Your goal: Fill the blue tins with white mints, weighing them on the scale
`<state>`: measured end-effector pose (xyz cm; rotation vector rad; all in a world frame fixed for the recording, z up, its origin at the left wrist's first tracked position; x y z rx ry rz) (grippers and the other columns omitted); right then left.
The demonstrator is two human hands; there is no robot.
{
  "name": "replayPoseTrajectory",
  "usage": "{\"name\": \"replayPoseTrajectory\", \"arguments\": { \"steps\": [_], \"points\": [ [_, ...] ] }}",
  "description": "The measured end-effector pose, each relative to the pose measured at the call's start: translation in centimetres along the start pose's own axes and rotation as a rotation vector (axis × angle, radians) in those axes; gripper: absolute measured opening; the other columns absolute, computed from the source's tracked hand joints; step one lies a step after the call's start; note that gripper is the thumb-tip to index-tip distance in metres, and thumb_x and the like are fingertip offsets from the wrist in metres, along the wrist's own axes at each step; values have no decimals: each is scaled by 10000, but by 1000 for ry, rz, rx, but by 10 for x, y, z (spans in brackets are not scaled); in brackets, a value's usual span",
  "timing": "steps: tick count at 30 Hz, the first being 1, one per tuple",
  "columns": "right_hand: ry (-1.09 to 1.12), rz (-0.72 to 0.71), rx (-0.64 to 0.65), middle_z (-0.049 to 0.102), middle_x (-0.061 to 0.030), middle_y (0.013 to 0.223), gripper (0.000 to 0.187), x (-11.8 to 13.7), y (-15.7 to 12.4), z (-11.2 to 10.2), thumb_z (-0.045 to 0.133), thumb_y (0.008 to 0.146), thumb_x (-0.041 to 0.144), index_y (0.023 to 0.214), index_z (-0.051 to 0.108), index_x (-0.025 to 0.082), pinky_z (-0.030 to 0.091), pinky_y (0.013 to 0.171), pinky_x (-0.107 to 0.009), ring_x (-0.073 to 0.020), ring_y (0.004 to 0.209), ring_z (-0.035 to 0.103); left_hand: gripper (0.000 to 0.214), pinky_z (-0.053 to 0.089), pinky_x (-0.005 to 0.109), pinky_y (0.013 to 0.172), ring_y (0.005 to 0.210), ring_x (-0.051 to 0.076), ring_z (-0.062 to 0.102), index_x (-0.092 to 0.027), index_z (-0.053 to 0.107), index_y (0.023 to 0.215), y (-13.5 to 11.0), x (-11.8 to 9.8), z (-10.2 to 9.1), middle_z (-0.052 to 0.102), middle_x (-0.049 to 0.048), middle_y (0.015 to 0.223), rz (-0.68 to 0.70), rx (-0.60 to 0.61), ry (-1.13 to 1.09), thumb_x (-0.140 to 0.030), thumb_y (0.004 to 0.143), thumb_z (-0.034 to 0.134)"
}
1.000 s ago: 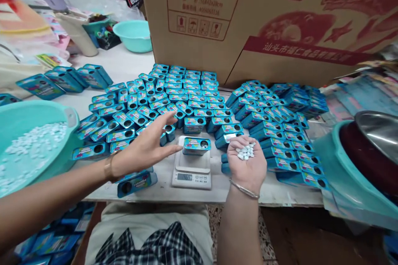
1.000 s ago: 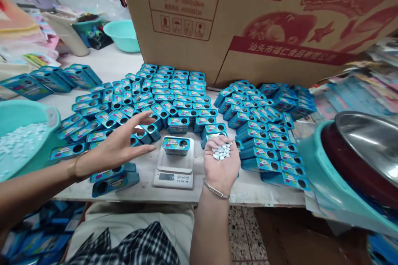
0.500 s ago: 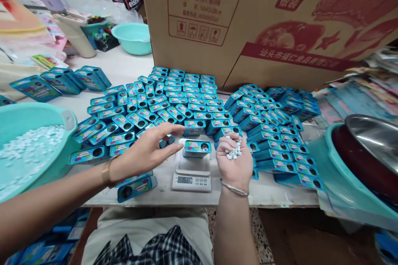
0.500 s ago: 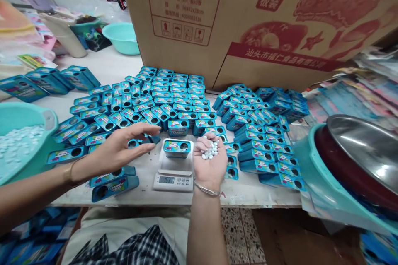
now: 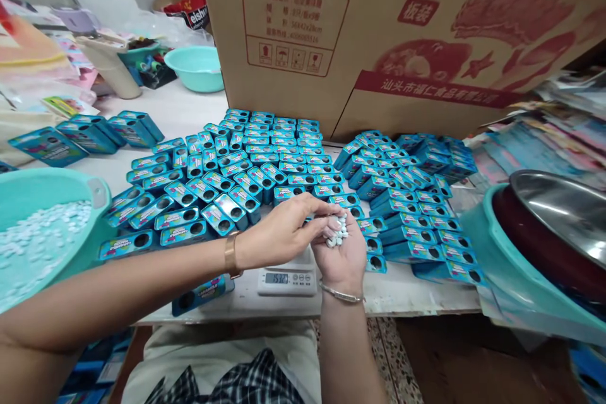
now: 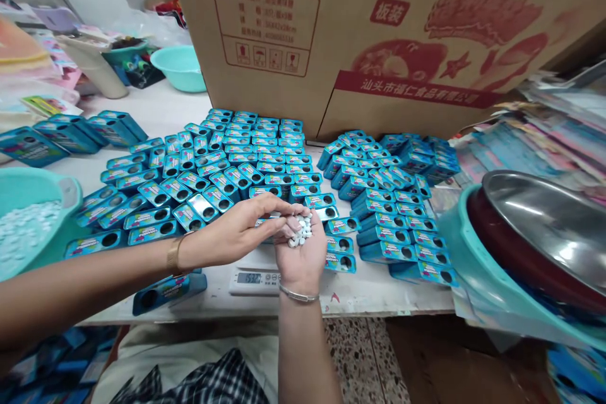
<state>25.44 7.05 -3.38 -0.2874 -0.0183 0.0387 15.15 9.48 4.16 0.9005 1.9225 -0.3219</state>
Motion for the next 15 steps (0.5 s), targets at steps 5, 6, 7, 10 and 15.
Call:
{"name": "replayPoseTrajectory", "arguments": {
  "steps": [5,6,7,10,15],
  "points": [
    [23,6,10,535,35,677,239,0,-1,2,300,946,213,757,443,185,381,414,-130,-32,469,440,224,494,304,885,987,156,619,-183,616,1077,6,10,7,656,53,1077,-110,-32,-200,-247,914,476],
    [16,5,15,547,28,698,239,-1,-2,3,300,947,216,758,445,184,375,407,-130,-32,474,440,207,507,299,854,961,155,627,-169,600,1059,8,14,8,658,59,1057,-139,-51,-236,-257,898,504],
    [8,5,14,559,21,721,240,-1,-2,3,303,947,223,760,449,183,370,400,-131,-33,480,441,212,517,297,821,928,156,635,-159,579,1053,10,19,8,662,62,1025,-170,-74,-261,-269,876,539],
    [1,-6,-9,570,6,749,253,-3,-4,3,307,951,265,769,460,180,360,384,-136,-43,494,446,382,525,292,735,815,156,653,-147,504,1122,17,29,7,675,49,899,-254,-110,-294,-296,796,637],
    [-44,-42,-58,569,9,749,255,-5,-8,-1,307,953,285,770,454,184,340,376,-136,-43,485,428,585,473,244,579,680,162,657,-107,481,1199,30,35,4,698,37,767,-364,17,-248,-213,669,705]
  ]
}}
Point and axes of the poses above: each hand's wrist, its own y-axis towards the middle knuckle, its own z-axis out of the palm, x = y × z, the point moved 4 cm from there along y, towards the middle knuckle
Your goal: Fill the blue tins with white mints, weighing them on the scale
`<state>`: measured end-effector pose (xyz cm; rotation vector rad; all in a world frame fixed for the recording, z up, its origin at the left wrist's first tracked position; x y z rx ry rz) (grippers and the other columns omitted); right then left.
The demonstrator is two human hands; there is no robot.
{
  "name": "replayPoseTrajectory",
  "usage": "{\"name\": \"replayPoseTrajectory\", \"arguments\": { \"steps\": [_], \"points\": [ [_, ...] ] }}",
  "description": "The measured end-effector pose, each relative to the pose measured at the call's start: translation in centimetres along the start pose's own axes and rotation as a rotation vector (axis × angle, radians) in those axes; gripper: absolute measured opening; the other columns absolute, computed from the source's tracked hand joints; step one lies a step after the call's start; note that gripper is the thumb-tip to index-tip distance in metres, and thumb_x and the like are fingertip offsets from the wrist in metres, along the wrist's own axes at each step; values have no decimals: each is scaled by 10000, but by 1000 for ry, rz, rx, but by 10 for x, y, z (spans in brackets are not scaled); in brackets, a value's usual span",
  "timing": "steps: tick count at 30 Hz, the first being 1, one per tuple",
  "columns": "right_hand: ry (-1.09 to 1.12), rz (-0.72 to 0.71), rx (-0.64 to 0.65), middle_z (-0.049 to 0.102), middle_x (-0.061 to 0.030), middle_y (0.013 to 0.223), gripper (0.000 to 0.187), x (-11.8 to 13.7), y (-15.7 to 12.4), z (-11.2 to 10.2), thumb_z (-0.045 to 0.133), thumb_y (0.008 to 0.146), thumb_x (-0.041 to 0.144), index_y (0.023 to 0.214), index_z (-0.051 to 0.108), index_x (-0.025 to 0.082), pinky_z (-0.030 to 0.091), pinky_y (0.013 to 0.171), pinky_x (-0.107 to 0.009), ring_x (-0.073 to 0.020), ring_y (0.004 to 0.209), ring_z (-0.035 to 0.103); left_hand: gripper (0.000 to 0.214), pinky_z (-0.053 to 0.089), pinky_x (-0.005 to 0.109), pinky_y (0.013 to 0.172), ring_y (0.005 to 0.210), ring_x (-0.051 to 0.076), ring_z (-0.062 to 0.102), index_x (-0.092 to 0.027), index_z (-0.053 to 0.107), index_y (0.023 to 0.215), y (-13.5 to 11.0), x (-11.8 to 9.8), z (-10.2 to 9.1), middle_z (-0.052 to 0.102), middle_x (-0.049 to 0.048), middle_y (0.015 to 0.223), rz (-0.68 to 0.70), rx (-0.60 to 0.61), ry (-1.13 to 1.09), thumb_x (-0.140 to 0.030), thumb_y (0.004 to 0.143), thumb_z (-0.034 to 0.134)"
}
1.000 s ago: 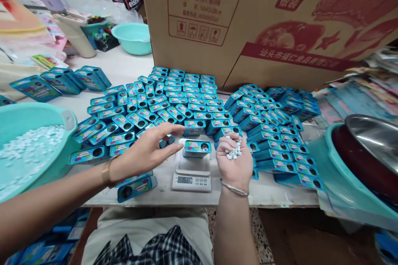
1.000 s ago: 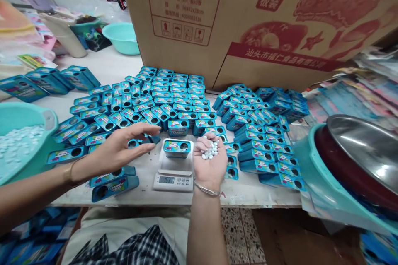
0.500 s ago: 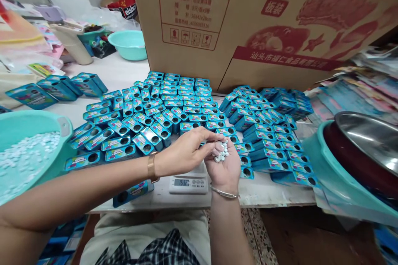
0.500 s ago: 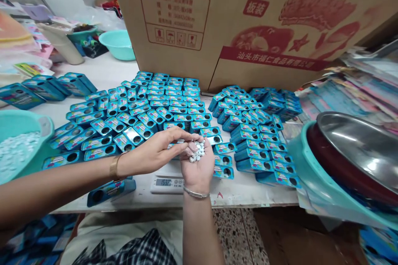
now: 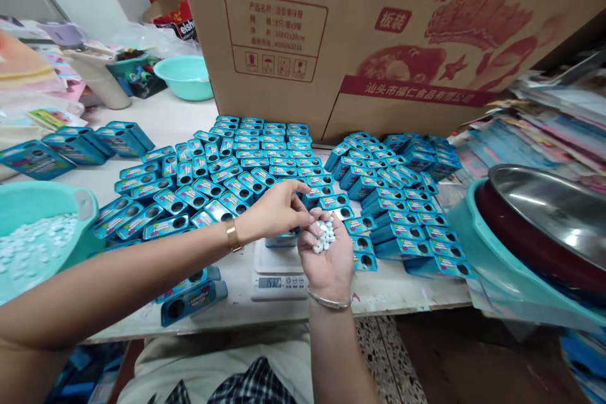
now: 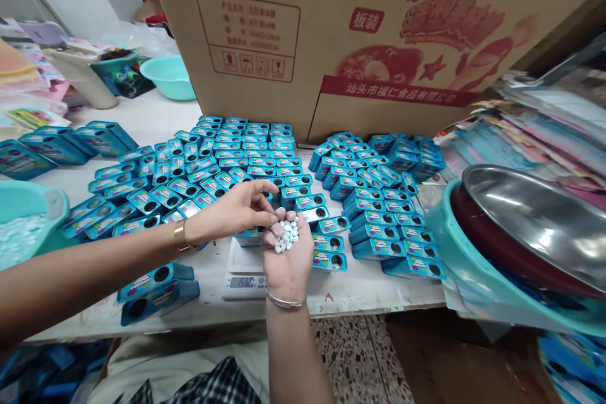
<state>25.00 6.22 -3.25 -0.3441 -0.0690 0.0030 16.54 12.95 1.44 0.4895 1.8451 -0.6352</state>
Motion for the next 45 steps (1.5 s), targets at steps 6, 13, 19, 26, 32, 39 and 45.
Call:
{"name": "replayPoseTrajectory", "arguments": {
  "steps": [6,13,19,26,32,39,45],
  "points": [
    [-57,5,8,590,11,762,201,-1,-2,-4,359,934,275,773,449,194,298,350,-138,-45,461,401,591,460,247,570,612,154,642,-97,520,1164,9,1,-3,691,9,676,-122,88,-55,-155,608,711],
    [46,55,66,631,-9,803,208,14,-2,-3,343,936,248,760,440,196,302,346,-126,-48,465,383,597,461,255,581,634,153,635,-102,486,1237,2,8,-8,700,24,737,-3,43,63,-193,678,676],
    [124,-13,63,594,-2,764,201,41,-4,-6,324,930,232,760,427,200,296,347,-142,-56,469,390,524,471,327,836,866,179,646,-183,493,1271,-12,-14,-31,703,18,899,255,-142,403,-223,766,627],
    [202,-4,122,532,21,710,120,54,-4,-11,359,894,178,787,405,210,297,363,-159,-69,491,416,434,494,303,768,876,170,627,-146,518,1224,-43,-40,-78,663,55,940,328,-391,267,-319,834,596],
    [219,12,124,512,32,695,103,53,0,-15,390,875,143,801,386,215,310,377,-173,-71,495,431,403,464,347,898,1027,194,591,-169,510,1251,-58,-14,-69,633,79,1124,312,-337,491,-376,906,503],
    [150,1,146,513,43,698,129,55,0,-15,434,847,101,802,384,212,349,402,-168,-64,512,441,704,321,511,1023,1168,307,460,-157,419,1338,-51,2,-27,517,145,1271,421,-120,919,-614,814,530],
    [132,1,108,502,43,695,132,49,-1,-13,408,845,91,798,376,210,349,393,-176,-65,492,434,685,171,595,1074,1182,317,438,-146,418,1315,-35,30,9,566,133,1185,397,-61,1104,-411,742,684]
  ]
}}
Point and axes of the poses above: each hand's wrist, its own y-axis towards the middle knuckle, its own z-axis out of the palm, x = y × z, the point moved 4 cm from there along y, towards the middle knuckle
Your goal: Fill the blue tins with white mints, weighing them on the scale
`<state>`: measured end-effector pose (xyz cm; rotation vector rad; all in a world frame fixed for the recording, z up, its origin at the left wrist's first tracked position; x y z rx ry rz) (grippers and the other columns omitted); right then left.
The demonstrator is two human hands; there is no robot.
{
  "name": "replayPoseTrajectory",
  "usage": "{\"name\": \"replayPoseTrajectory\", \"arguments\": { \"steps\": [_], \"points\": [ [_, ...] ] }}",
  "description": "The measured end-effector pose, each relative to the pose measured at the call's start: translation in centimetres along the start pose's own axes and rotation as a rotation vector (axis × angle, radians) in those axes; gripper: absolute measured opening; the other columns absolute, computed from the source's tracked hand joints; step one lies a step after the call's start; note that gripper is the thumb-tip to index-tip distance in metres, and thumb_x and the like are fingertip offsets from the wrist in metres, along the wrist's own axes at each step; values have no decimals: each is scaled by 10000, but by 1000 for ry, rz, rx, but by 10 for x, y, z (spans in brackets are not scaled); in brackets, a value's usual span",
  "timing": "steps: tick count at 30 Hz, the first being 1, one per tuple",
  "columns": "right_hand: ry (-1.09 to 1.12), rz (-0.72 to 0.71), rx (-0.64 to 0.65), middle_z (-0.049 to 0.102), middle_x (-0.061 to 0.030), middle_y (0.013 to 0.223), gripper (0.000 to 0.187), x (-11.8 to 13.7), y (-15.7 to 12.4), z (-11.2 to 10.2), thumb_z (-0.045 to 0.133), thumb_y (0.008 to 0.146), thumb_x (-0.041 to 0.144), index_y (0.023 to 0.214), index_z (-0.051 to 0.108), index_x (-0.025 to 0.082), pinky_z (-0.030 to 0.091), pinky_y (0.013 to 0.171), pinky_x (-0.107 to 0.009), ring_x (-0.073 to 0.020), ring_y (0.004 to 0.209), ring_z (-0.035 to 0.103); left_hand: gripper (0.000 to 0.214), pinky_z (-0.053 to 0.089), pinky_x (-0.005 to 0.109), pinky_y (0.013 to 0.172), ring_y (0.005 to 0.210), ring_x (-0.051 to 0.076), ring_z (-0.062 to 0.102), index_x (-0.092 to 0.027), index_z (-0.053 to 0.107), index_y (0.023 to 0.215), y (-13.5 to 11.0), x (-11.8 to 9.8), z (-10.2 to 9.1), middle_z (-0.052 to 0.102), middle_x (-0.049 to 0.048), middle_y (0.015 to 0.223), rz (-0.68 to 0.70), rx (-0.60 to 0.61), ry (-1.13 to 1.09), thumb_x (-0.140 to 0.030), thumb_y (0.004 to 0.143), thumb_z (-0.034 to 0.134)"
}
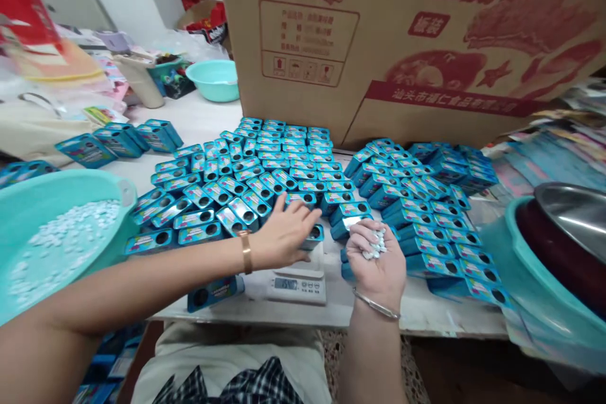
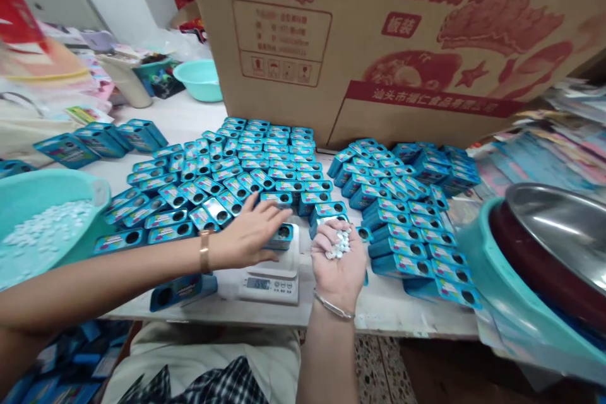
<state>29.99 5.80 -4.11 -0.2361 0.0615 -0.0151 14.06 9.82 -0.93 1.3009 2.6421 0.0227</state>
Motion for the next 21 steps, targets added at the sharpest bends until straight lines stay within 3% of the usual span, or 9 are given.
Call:
{"name": "replayPoseTrajectory", "arguments": {
  "steps": [3,6,10,12,14,17,21],
  "points": [
    [-49,4,-27,496,41,672,159,1,-4,1,364,831,62,782,366,214,373,397,-191,-76,475,433,420,151,587,1091,1072,261,510,-172,539,1156,-9,-1,-6,626,74,1016,-18,17,-16,-256,757,642],
    [-111,12,-58,490,39,658,204,8,-4,0,306,815,21,797,365,216,393,400,-203,-84,464,436,380,97,557,1123,1086,229,511,-205,536,1141,-42,6,-54,626,42,1059,-117,-126,-71,-309,790,635],
    [-123,42,-50,485,40,657,224,8,-4,-1,288,807,7,800,361,219,408,402,-208,-84,456,429,366,120,498,1138,1114,204,511,-252,519,1142,-127,24,-130,615,9,1120,-373,-270,-51,-346,811,642],
    [-116,46,-33,494,33,675,224,2,-5,0,289,805,7,802,364,218,414,408,-212,-87,474,443,398,89,528,1137,1129,221,508,-263,504,1163,-174,38,-144,611,12,1125,-478,-226,34,-353,803,648],
    [-108,49,-17,496,28,686,213,-6,-4,1,300,803,13,799,364,217,413,410,-212,-89,490,454,387,83,571,1123,1108,239,526,-270,512,1147,-217,55,-137,621,13,1086,-563,-130,91,-373,799,645],
    [-107,77,-12,486,33,677,184,-21,-1,3,323,815,35,793,363,213,393,400,-205,-86,489,447,327,102,609,1103,1062,254,556,-258,534,1117,-262,75,-101,639,23,1021,-622,-30,159,-347,811,611],
    [-130,103,-35,465,43,653,169,-34,0,5,319,842,52,795,373,206,354,385,-187,-77,469,418,326,149,599,1110,1097,273,540,-221,552,1137,-281,84,-53,636,66,1054,-607,-61,299,-219,812,549]
  ]
}}
Point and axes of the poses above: each hand's wrist, its own y-axis towards the middle knuckle, its own z-axis out of the palm, x = y × z, the point moved 4 cm from there along y, towards the middle knuckle
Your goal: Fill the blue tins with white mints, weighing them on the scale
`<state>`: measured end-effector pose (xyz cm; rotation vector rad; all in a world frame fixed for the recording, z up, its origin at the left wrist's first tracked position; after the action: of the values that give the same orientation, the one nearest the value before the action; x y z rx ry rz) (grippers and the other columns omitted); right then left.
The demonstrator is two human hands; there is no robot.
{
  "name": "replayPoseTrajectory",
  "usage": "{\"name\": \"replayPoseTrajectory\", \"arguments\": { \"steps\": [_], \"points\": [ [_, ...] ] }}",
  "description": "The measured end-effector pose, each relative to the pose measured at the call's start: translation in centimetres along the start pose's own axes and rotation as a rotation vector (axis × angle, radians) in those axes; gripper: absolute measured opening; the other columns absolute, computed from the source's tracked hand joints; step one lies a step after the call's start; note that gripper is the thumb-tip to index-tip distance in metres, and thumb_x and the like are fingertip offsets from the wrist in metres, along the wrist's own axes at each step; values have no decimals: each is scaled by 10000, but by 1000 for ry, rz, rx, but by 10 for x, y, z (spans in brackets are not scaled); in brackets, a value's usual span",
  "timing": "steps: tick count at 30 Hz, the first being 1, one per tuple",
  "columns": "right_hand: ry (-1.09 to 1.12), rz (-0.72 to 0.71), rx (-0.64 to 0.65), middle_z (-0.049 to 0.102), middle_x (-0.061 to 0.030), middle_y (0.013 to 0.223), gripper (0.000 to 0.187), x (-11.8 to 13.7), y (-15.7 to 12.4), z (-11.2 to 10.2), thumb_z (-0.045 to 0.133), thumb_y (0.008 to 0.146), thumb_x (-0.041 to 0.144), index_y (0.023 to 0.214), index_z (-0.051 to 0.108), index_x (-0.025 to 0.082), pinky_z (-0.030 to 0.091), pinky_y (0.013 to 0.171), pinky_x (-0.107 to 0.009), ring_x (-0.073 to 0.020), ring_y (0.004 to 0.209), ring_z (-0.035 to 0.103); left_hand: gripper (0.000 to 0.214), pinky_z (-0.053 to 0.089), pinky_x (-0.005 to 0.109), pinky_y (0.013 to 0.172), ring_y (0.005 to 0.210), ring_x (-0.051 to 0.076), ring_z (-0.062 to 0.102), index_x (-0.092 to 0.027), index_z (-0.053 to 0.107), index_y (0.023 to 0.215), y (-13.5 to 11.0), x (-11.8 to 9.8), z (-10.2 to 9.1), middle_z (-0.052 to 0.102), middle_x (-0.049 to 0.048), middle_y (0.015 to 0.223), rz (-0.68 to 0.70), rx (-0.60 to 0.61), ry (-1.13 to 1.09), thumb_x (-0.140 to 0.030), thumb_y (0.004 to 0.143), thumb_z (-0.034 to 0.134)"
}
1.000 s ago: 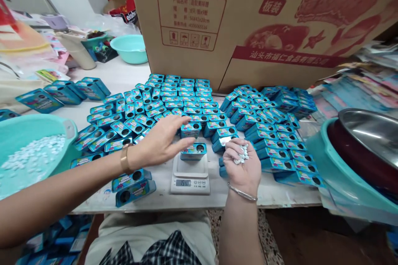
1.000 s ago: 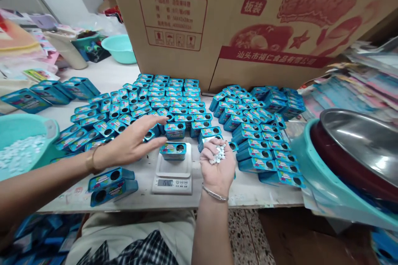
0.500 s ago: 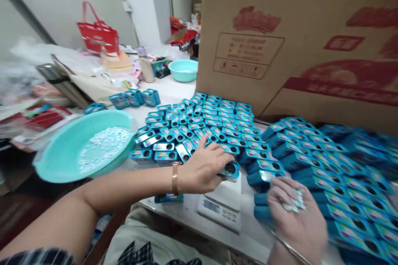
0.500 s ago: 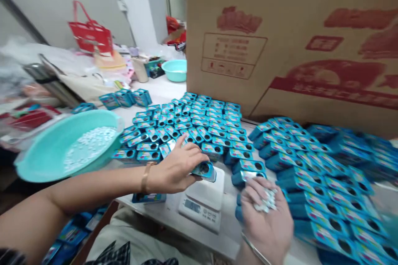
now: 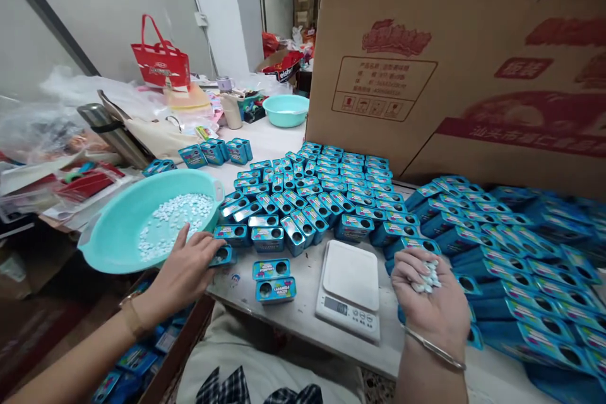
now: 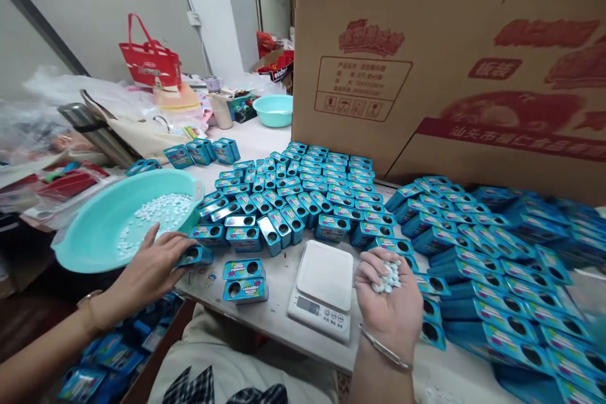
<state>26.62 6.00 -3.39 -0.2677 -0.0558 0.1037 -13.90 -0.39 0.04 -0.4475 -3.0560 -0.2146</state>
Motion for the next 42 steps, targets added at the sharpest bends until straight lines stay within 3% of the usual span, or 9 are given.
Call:
{"name": "replayPoseTrajectory", "arguments": {
  "steps": [7,14,18,22,26,31,36,40,42],
  "points": [
    [23,-63,2,471,31,681,151,2,-9,-5,340,841,69,784,372,206,354,402,-184,-80,497,433,494,296,489,1100,1234,273,447,-195,436,1334,-4,-49,13,530,128,1258,86,-245,-176,-265,861,558],
    [10,-43,-11,459,37,689,170,0,-10,-11,356,816,34,806,383,201,329,402,-170,-71,495,424,645,64,594,1129,1414,381,180,-319,395,1409,-21,-113,60,334,126,1500,134,-219,-111,-458,819,618],
    [20,-62,7,473,37,701,167,0,-11,-9,400,807,35,810,389,202,328,406,-158,-66,503,426,534,48,587,1140,1384,341,296,-387,459,1353,-32,-119,73,478,83,1415,180,-229,-110,-321,843,603],
    [37,-46,-3,484,44,698,165,-1,-11,-11,440,805,45,823,392,201,337,408,-147,-59,494,422,559,34,562,1159,1230,248,508,-438,495,1297,-32,-125,60,675,-10,1148,304,-323,-272,-130,832,538],
    [48,-48,19,486,54,682,188,6,-14,-12,442,797,32,809,377,208,341,407,-145,-56,486,419,643,232,596,1097,1099,242,578,-438,406,1353,-4,-146,22,663,14,1103,335,-306,-408,-99,825,542],
    [36,-94,66,494,54,690,182,24,-18,-15,460,809,55,794,369,212,361,418,-151,-55,501,450,587,532,344,810,1003,220,620,-332,303,1436,67,-194,-15,510,123,1281,329,-202,-413,-215,893,493],
    [11,-148,96,517,54,702,190,38,-19,-23,497,801,69,797,374,214,366,419,-148,-53,518,473,529,551,311,643,931,236,672,-346,316,1415,130,-236,6,341,165,1463,285,-45,-197,-191,917,404],
    [51,-165,93,505,58,686,187,45,-17,-29,492,816,73,792,373,215,354,416,-147,-50,509,462,402,535,323,567,779,241,703,-252,445,1311,147,-244,22,328,195,1478,261,104,-103,-332,918,445],
    [63,-169,98,502,57,687,174,48,-15,-31,490,828,88,794,376,216,343,408,-147,-49,506,457,581,550,365,636,833,281,701,-193,395,1344,148,-240,21,236,238,1513,267,176,-140,-447,847,555]
  ]
}}
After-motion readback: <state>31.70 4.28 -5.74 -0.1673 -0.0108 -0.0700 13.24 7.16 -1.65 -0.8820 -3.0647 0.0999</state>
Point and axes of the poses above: each hand's wrist, its own y-axis towards the middle knuckle, its own z-axis out of the palm, x = y × z, the point moved 4 cm from there along y, towards the middle knuckle
